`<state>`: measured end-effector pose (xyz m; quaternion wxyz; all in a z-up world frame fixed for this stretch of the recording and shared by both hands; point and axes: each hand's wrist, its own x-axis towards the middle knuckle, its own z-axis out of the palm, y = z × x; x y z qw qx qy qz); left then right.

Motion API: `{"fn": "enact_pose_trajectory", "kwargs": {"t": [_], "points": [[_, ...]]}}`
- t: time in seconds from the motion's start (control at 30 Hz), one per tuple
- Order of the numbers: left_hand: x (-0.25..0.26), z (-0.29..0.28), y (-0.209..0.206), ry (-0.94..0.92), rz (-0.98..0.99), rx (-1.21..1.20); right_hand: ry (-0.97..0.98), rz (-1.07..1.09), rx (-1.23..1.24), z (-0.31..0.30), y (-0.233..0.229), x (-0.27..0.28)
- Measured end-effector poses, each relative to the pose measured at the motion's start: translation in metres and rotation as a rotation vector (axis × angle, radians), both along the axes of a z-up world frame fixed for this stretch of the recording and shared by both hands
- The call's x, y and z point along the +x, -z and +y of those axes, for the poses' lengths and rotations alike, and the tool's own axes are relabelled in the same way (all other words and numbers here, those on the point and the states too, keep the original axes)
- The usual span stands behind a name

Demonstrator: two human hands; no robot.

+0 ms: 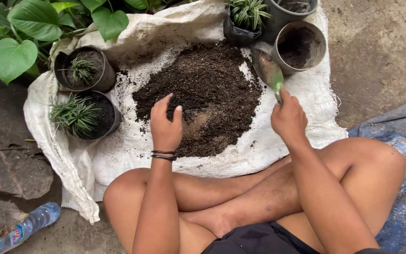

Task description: A person sits on the ground mixing a pile of dark soil on a white cloth using a small green hand trowel and their hands.

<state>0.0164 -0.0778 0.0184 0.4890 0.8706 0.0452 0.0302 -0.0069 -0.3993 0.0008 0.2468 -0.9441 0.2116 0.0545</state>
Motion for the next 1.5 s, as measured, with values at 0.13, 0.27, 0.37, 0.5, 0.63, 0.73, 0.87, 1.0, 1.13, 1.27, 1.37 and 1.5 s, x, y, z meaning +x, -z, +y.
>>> {"fn": "enact_pose_trajectory", "kwargs": {"t": [0.13, 0.27, 0.37, 0.5, 0.63, 0.73, 0.87, 1.0, 1.13, 1.27, 1.37, 1.5], "points": [[0.011, -0.028, 0.013, 0.082, 0.069, 0.086, -0.008, 0.041, -0.007, 0.023, 0.013, 0.000], [0.018, -0.035, 0.051, 0.183, 0.057, 0.167, -0.143, 0.076, 0.167, 0.058, -0.001, -0.008], [0.023, -0.030, 0.054, 0.154, 0.047, 0.142, -0.188, 0.025, 0.116, 0.071, -0.034, -0.011], [0.024, -0.023, 0.050, 0.055, -0.013, 0.089, -0.381, -0.170, -0.112, 0.081, -0.048, -0.020], [0.025, -0.018, 0.060, -0.037, -0.078, 0.034, -0.431, -0.287, -0.220, 0.075, -0.037, -0.009], [0.024, -0.016, 0.054, -0.024, -0.070, 0.015, -0.293, -0.243, -0.153, 0.061, -0.020, 0.014], [0.024, -0.022, 0.045, 0.072, -0.012, 0.025, -0.146, -0.076, 0.137, 0.039, 0.046, 0.029], [0.024, -0.029, 0.050, 0.178, 0.023, 0.044, -0.174, -0.018, 0.233, 0.064, 0.009, 0.015], [0.020, -0.027, 0.051, 0.177, -0.046, 0.064, -0.418, -0.170, -0.062, 0.075, -0.031, -0.006], [0.022, -0.010, 0.049, -0.069, -0.172, -0.068, -0.588, -0.352, -0.392, 0.074, -0.051, -0.018], [0.024, -0.008, 0.048, -0.070, -0.169, -0.095, -0.469, -0.429, -0.408, 0.060, -0.033, 0.011], [0.025, -0.021, 0.046, 0.004, -0.103, -0.071, -0.414, -0.518, -0.428, 0.046, -0.011, 0.059]]}}
